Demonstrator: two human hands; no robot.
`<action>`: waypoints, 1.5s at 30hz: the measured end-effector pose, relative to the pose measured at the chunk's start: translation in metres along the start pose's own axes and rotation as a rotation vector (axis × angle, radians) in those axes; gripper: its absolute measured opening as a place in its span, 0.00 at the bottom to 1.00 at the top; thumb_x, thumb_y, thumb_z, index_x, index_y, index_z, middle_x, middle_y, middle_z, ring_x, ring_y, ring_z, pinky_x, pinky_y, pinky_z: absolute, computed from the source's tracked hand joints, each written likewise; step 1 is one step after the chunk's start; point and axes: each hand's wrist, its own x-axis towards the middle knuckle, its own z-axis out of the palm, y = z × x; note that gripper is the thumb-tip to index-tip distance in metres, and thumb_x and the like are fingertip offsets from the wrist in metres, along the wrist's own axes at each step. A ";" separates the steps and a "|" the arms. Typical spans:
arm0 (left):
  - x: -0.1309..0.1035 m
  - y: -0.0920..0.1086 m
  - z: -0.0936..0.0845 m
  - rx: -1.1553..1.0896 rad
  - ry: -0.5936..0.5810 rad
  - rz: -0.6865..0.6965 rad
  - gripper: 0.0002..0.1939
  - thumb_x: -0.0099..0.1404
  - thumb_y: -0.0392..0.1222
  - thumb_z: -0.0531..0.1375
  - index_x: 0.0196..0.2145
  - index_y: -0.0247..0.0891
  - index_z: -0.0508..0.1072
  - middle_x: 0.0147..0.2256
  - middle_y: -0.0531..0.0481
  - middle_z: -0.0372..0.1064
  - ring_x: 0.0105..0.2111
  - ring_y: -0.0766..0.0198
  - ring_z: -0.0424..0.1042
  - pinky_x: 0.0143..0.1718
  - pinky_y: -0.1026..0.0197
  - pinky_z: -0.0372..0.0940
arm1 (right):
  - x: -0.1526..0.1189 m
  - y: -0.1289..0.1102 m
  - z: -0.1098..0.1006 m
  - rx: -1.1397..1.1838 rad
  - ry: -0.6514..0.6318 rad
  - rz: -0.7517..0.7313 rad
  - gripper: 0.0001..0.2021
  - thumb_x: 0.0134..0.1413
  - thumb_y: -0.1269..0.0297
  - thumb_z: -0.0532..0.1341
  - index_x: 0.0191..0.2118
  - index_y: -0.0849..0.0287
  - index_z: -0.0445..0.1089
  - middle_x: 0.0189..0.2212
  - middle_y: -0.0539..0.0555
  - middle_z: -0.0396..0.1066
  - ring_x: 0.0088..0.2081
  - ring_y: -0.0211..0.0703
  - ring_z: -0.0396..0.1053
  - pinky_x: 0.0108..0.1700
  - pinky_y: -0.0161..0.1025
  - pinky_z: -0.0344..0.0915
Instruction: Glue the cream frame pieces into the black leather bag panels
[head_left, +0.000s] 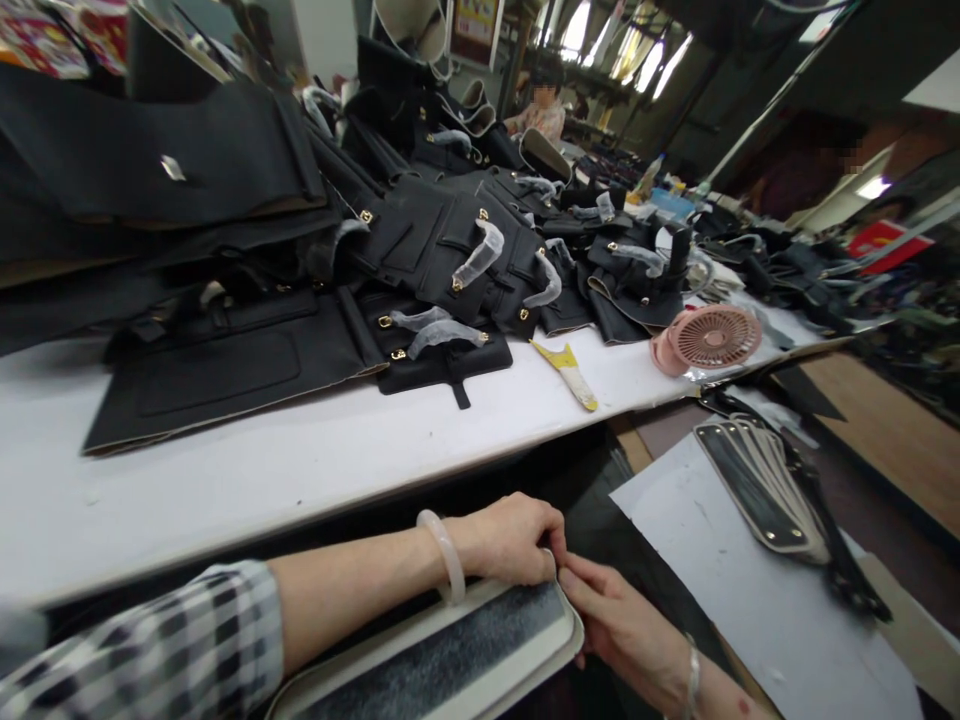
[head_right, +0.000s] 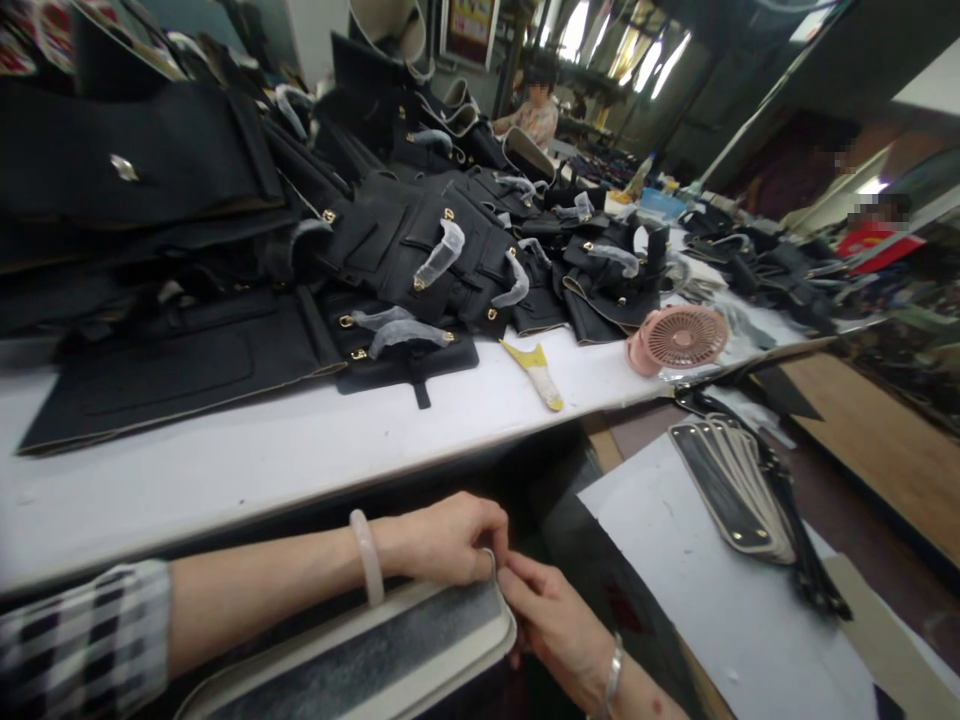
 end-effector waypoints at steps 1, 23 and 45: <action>0.000 -0.001 0.001 -0.002 0.006 0.012 0.10 0.52 0.37 0.58 0.33 0.39 0.75 0.33 0.52 0.73 0.32 0.65 0.70 0.29 0.67 0.61 | -0.001 -0.003 0.000 -0.060 0.002 0.024 0.24 0.59 0.48 0.62 0.52 0.61 0.66 0.23 0.45 0.60 0.21 0.30 0.58 0.23 0.29 0.61; -0.087 0.004 -0.043 -0.145 0.205 -0.133 0.18 0.65 0.45 0.55 0.49 0.38 0.73 0.45 0.46 0.75 0.43 0.56 0.73 0.46 0.57 0.64 | -0.005 -0.027 0.006 -0.571 0.132 0.126 0.36 0.57 0.35 0.54 0.67 0.46 0.54 0.67 0.52 0.52 0.64 0.53 0.54 0.55 0.46 0.66; -0.197 -0.076 0.178 -1.494 1.210 -0.233 0.25 0.65 0.60 0.57 0.56 0.47 0.68 0.55 0.49 0.68 0.54 0.55 0.67 0.54 0.54 0.59 | 0.029 0.022 -0.053 -0.790 0.243 -0.244 0.36 0.57 0.36 0.52 0.67 0.47 0.54 0.66 0.44 0.54 0.67 0.45 0.49 0.68 0.41 0.38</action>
